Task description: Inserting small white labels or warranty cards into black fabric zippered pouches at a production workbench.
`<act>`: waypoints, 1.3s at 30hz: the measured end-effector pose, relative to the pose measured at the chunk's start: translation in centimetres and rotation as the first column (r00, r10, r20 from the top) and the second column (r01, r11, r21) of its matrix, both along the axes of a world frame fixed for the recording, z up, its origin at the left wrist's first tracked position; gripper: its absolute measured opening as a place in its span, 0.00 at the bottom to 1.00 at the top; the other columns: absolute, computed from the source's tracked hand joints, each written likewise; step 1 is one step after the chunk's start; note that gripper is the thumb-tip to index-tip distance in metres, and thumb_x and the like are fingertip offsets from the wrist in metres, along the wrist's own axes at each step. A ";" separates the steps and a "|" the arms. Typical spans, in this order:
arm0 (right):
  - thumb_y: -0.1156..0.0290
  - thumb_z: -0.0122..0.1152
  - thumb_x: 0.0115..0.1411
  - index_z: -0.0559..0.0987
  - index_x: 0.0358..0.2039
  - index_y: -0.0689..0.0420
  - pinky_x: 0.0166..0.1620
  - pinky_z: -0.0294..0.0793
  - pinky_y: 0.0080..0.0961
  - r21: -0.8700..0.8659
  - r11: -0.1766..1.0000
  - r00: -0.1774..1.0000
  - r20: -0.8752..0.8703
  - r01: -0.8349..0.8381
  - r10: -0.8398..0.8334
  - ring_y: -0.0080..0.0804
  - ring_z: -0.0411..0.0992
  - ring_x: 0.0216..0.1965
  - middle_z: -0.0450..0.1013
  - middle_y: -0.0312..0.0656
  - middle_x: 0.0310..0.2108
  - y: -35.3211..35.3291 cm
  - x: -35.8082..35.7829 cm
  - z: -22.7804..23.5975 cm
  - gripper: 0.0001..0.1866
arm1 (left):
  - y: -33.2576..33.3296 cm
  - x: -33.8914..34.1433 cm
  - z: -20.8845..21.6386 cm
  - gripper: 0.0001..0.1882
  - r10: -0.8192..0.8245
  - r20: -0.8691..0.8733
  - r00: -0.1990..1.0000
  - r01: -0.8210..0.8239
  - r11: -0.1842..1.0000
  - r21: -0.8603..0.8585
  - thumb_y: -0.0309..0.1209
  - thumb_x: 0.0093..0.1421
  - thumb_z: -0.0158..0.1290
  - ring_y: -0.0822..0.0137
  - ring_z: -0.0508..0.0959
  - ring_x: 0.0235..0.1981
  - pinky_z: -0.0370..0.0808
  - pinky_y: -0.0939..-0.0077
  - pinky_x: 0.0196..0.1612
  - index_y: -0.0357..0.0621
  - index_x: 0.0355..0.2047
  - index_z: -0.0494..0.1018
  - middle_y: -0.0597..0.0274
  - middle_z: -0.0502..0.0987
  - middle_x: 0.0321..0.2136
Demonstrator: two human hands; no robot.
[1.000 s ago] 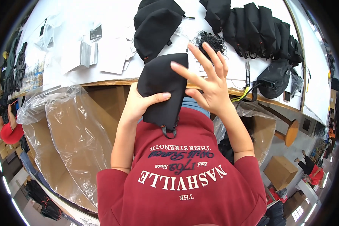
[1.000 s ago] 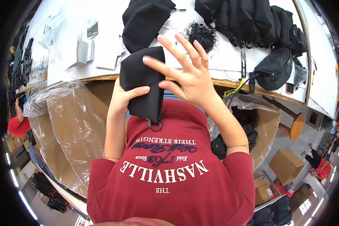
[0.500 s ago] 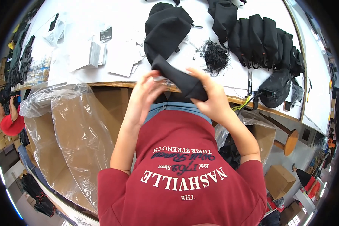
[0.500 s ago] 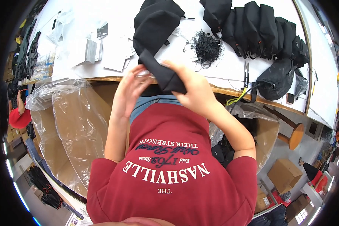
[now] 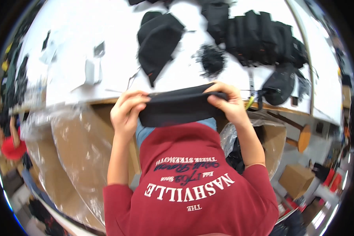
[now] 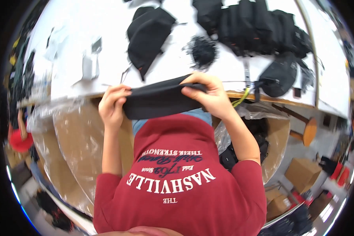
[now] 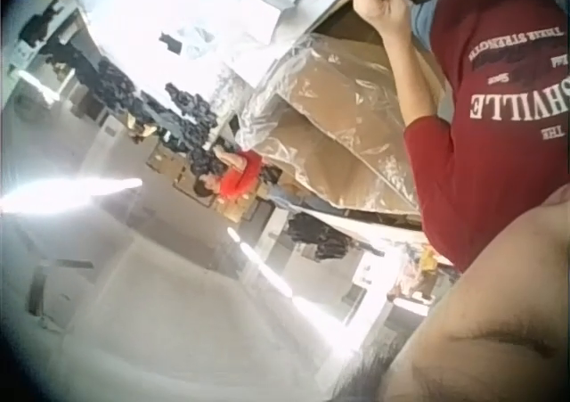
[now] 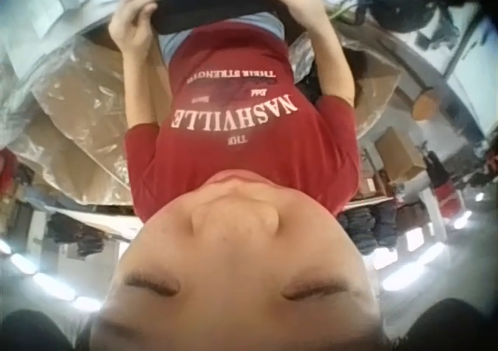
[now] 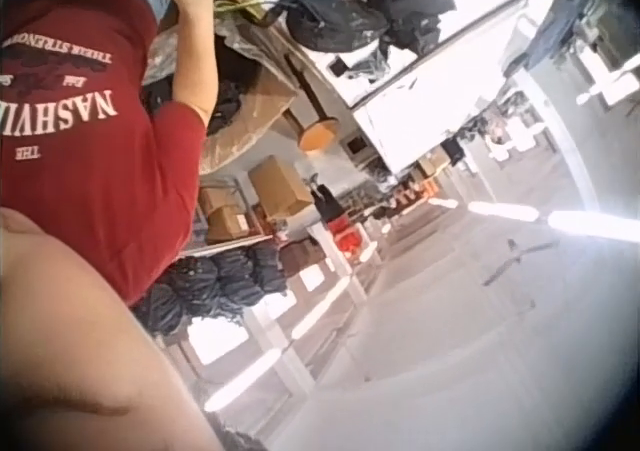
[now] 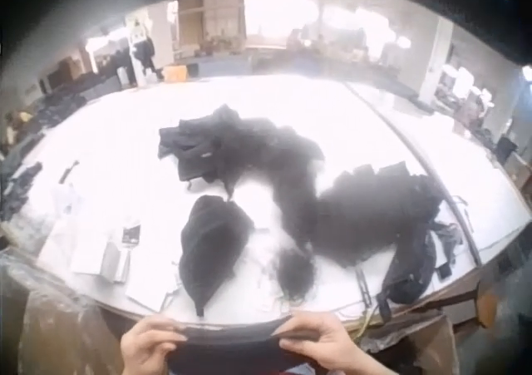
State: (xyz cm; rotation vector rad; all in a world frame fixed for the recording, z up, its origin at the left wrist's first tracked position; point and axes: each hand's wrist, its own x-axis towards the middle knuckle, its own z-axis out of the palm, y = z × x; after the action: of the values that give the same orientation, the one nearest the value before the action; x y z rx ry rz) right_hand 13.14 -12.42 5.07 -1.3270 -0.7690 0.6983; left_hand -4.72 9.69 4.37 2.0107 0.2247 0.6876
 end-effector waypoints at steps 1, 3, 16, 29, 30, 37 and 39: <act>0.78 0.63 0.53 0.78 0.33 0.61 0.38 0.67 0.17 -0.081 0.995 0.994 0.079 -0.066 0.072 0.19 0.69 0.32 0.73 0.34 0.29 -0.2 0.9 0.5 0.06 | 0.1 -0.2 -0.4 0.07 0.007 0.021 1.000 -0.008 0.999 0.053 0.19 0.53 0.56 0.63 0.78 0.36 0.74 0.76 0.40 0.39 0.33 0.79 0.52 0.77 0.38; 0.78 0.64 0.52 0.78 0.33 0.60 0.40 0.69 0.22 -0.069 0.997 0.954 0.299 0.031 -0.009 0.24 0.72 0.34 0.74 0.38 0.29 0.0 2.1 1.6 0.07 | -0.2 -0.5 -0.4 0.06 0.034 -0.054 0.998 -0.033 0.999 0.020 0.21 0.57 0.53 0.64 0.77 0.38 0.73 0.76 0.42 0.37 0.34 0.79 0.52 0.76 0.42; 0.83 0.52 0.49 0.72 0.50 0.52 0.57 0.64 0.33 0.110 0.648 0.271 0.846 0.754 -0.459 0.47 0.67 0.54 0.69 0.46 0.49 -8.9 21.0 -2.8 0.26 | 4.9 -1.1 -4.8 0.11 0.234 -0.204 0.950 -0.221 0.971 0.086 0.27 0.64 0.47 0.61 0.71 0.49 0.67 0.71 0.50 0.39 0.45 0.71 0.54 0.72 0.47; 0.64 0.65 0.53 0.76 0.35 0.54 0.33 0.70 0.29 -0.335 0.739 0.663 0.723 0.585 -0.196 0.35 0.72 0.29 0.72 0.39 0.27 -3.2 9.9 -3.5 0.12 | 10.6 -1.7 -10.0 0.31 0.563 -0.370 0.739 -0.300 0.767 0.566 0.44 0.56 0.59 0.46 0.61 0.60 0.57 0.57 0.61 0.41 0.56 0.66 0.45 0.68 0.54; 0.60 0.66 0.52 0.75 0.33 0.54 0.33 0.70 0.31 -0.518 0.668 0.763 0.635 0.534 -0.117 0.36 0.72 0.29 0.72 0.39 0.27 -2.9 8.5 -4.5 0.14 | 10.7 -1.6 -9.7 0.31 0.552 -0.341 0.761 -0.325 0.778 0.537 0.42 0.56 0.59 0.48 0.62 0.58 0.58 0.57 0.60 0.41 0.56 0.66 0.47 0.69 0.52; 0.65 0.65 0.52 0.77 0.27 0.58 0.32 0.70 0.30 -0.506 0.643 0.674 0.738 0.575 -0.022 0.36 0.72 0.26 0.73 0.40 0.27 -2.3 5.5 -8.5 0.10 | 11.0 -1.4 -8.3 0.27 0.701 -0.302 0.646 -0.474 0.679 0.561 0.36 0.53 0.61 0.48 0.69 0.51 0.64 0.58 0.53 0.38 0.50 0.65 0.44 0.72 0.45; 0.65 0.65 0.52 0.78 0.26 0.59 0.30 0.69 0.28 -0.478 0.695 0.738 0.665 0.537 -0.113 0.33 0.71 0.25 0.73 0.40 0.26 -2.6 6.1 -7.5 0.10 | 11.5 -1.5 -7.7 0.23 0.586 -0.427 0.688 -0.534 0.808 0.247 0.34 0.54 0.60 0.45 0.71 0.46 0.67 0.59 0.48 0.37 0.46 0.65 0.42 0.72 0.42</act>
State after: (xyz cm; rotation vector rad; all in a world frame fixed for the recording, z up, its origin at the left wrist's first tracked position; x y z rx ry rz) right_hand 19.25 -14.99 -2.46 -2.3488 -0.7466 0.2045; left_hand -6.18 21.17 -3.33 2.1977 1.1798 0.5451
